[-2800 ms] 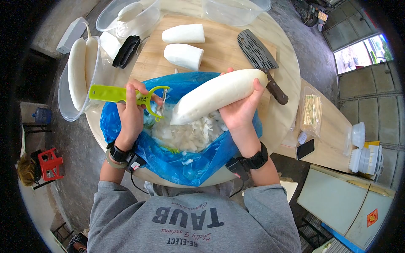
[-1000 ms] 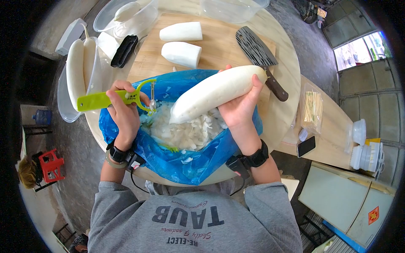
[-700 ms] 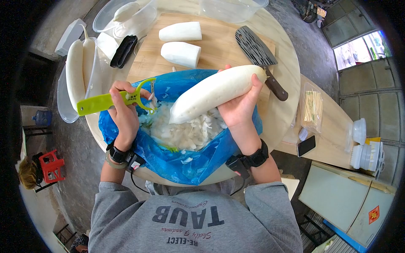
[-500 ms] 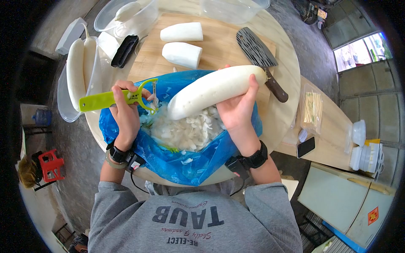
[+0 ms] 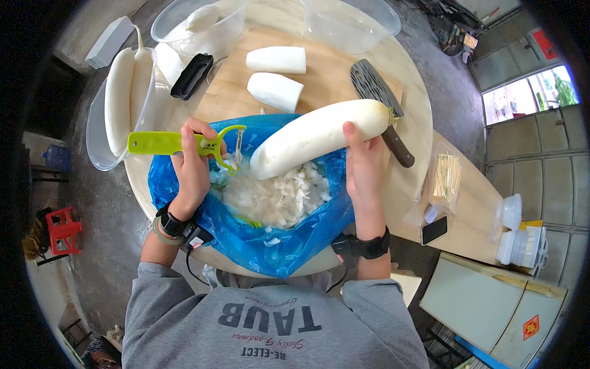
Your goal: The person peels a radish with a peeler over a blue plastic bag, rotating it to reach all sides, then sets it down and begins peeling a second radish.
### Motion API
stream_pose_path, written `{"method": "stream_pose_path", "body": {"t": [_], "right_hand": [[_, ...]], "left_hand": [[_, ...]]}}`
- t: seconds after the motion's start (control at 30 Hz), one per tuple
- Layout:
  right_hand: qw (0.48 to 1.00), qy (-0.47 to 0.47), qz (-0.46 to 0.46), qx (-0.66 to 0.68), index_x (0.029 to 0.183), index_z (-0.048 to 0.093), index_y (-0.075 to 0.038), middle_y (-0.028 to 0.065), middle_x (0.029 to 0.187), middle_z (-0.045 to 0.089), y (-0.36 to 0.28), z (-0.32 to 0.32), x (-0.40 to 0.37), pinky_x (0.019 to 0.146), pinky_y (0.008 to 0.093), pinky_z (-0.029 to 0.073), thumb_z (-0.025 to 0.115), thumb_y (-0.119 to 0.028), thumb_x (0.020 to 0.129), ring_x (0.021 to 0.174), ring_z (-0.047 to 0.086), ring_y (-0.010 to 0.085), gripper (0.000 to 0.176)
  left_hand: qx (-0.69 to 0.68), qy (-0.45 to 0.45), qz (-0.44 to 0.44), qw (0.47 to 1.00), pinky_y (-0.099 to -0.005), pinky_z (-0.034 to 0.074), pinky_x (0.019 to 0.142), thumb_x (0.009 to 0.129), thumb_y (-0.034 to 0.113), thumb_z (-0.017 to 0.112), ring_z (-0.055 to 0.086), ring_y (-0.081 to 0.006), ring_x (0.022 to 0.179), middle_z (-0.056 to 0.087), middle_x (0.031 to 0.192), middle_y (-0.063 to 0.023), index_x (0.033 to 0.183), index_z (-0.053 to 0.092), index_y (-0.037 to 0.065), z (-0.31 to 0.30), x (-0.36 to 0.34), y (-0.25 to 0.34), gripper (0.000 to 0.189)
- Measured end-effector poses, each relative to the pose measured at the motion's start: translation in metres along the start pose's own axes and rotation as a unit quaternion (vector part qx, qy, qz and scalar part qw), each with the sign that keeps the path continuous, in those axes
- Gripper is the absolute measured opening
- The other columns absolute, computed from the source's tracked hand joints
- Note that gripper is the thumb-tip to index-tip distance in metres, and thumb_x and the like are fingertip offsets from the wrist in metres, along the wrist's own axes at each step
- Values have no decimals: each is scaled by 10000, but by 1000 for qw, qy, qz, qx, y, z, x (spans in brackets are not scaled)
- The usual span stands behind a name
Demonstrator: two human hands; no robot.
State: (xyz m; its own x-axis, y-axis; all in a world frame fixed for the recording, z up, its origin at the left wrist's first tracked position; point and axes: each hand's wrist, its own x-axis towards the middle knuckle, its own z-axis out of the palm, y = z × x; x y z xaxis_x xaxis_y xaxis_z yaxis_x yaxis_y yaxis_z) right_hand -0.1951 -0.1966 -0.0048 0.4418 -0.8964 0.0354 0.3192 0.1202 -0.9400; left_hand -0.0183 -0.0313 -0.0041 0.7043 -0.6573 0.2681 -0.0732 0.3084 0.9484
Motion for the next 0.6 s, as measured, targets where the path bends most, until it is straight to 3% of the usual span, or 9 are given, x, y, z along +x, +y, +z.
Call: {"method": "stream_pose_path", "body": {"t": [0.13,0.17,0.37,0.47,0.57,0.6], "right_hand": [[989,10,-48,-138,1166,402,-5,98,1057,487,-16,0,7,873,267,380,685,-122,748,987,478,151,517],[982,11,-48,-183,1152,418,-19,108,1034,480,-14,-9,11,806,243,406,698,-187,741,939,481,143,525],[913,-15,8,-407,1114,444,7,121,1021,486,-19,-32,17,736,264,412,673,-355,739,872,481,147,569],[863,3,-25,-504,1093,467,8,118,1008,497,-26,-30,14,788,313,402,669,-348,737,880,486,203,542],[773,53,-202,-599,1022,519,-16,120,1004,501,-32,-10,1,823,353,378,674,-314,720,902,476,255,452],[767,30,-235,-596,992,530,-23,120,1005,500,-35,-2,-3,829,363,370,676,-304,712,910,470,265,423]], "left_hand": [[-5,0,-12,1000,-197,368,492,938,290,350,489,-71,568,507,686,-21,764,500,45,-2,-1,-1,336],[-10,2,-14,1000,-196,368,492,937,286,352,480,-67,566,506,688,-19,756,503,44,-2,-2,-1,338],[0,-17,-23,1000,-196,370,482,928,279,375,468,-65,556,513,675,-16,721,522,45,1,-4,9,345],[-6,-15,-24,1000,-196,371,479,921,259,399,467,-65,548,517,661,-17,717,525,42,3,-4,10,323],[-5,-19,-25,1000,-198,375,479,910,232,431,471,-67,546,524,659,-17,716,533,38,3,-4,8,292],[-12,-17,-32,999,-199,376,479,905,227,443,473,-67,547,528,663,-17,717,536,38,3,-4,9,282]]}}
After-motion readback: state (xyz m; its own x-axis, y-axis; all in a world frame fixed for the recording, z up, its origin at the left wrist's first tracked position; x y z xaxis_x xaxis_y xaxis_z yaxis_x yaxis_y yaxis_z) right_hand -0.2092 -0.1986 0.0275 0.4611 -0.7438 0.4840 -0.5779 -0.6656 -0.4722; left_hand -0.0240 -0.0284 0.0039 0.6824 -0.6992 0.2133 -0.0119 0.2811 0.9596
